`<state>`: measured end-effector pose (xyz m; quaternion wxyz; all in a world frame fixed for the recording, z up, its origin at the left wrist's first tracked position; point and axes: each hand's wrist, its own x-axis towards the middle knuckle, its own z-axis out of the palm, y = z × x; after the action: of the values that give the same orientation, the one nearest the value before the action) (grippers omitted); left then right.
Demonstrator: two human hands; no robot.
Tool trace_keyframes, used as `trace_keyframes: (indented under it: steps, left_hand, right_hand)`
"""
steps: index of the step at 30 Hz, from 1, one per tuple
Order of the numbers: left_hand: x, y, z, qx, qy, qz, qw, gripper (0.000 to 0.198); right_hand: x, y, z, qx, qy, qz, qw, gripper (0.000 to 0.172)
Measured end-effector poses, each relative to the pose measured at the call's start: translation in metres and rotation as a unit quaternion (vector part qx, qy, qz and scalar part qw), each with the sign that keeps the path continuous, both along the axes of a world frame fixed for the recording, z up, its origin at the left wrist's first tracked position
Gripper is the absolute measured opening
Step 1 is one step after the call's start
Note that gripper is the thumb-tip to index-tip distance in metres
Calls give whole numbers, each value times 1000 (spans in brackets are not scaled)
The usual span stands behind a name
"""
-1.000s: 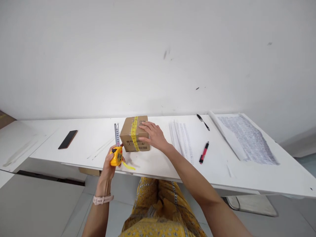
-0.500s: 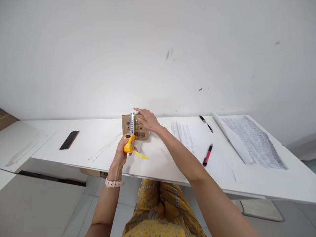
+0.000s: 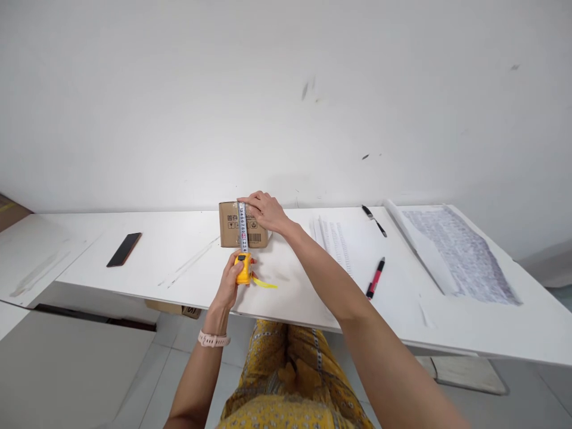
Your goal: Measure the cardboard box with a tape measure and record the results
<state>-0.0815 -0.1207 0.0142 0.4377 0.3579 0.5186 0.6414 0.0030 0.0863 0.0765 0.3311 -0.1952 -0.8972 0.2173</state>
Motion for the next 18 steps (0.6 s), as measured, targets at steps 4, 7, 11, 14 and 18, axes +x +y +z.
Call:
trace_keyframes:
  steps: [4,7,11,14,18]
  left_hand:
    - [-6,1,-9,-2,7,-5,1000,49]
    - [-10,4,-11,-7,1,-8,1000,50]
    - [-11,6,-13,-4,-6,-10,1000,49]
    - [-10,6,-13,-3,-9,-8,1000,50]
    - [-5,-8,-5,14,-45,-22,999,54]
  right_hand:
    - [0,0,2,-3,3,-6,1000,42]
    - [0,-1,1,3,-3,-8,1000,42]
    - [-1,1,-1,0,8,1,1000,41]
    - [-1,2,-1,-1,10,-3,1000,41]
    - [3,-6,-1,4,5,-22,1000,43]
